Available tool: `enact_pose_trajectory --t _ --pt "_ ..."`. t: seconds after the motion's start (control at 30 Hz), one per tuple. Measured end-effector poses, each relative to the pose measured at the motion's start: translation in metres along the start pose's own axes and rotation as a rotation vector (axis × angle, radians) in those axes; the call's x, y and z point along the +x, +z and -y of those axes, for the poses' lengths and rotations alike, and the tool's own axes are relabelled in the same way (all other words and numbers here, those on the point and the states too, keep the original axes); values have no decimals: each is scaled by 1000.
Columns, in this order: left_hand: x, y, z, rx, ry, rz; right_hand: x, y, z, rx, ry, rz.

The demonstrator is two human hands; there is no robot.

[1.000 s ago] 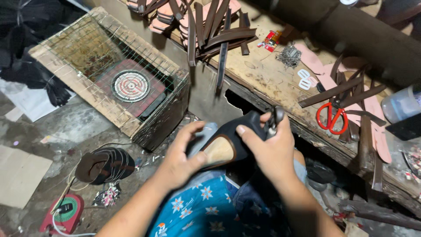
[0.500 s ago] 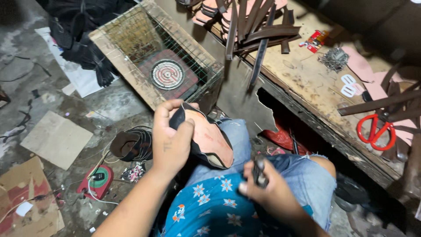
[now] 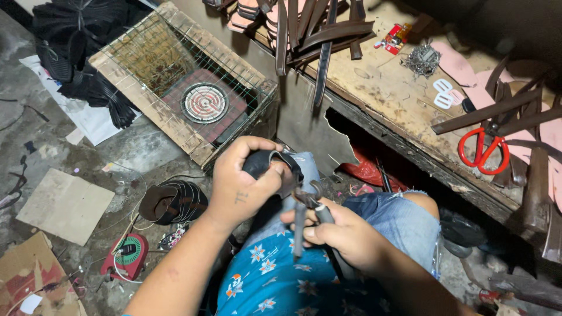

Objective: The person uses pliers to trim and smooth the edges of a sandal sole while seated. They repeatedly reposition the sandal and use the pliers to remove excess material along the perimeter, then place the sandal aside.

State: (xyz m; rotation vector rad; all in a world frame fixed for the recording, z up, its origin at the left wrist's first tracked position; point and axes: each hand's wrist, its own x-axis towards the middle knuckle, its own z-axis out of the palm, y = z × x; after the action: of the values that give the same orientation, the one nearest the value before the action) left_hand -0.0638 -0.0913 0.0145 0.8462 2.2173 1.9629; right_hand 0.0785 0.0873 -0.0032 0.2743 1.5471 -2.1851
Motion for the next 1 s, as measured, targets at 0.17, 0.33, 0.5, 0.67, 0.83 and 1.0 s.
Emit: enact_pose_trajectory --t 0.17,0.33,0.5,0.67,0.83,1.0 --pt "-6 3 -10 48 143 82 5 6 6 121 -24 99" --pt "-5 1 -10 4 227 176 -7 3 18 354 70 116" --pt "-2 -2 -7 -55 270 420 -43 3 32 450 204 74" --pt "8 0 -4 -119 205 430 -30 23 -10 214 -10 -211" --pt "4 29 -2 -331 -115 152 25 18 -43 -204 -427 -504" --pt "11 35 3 -151 101 78 55 4 -34 -726 -885 -673"
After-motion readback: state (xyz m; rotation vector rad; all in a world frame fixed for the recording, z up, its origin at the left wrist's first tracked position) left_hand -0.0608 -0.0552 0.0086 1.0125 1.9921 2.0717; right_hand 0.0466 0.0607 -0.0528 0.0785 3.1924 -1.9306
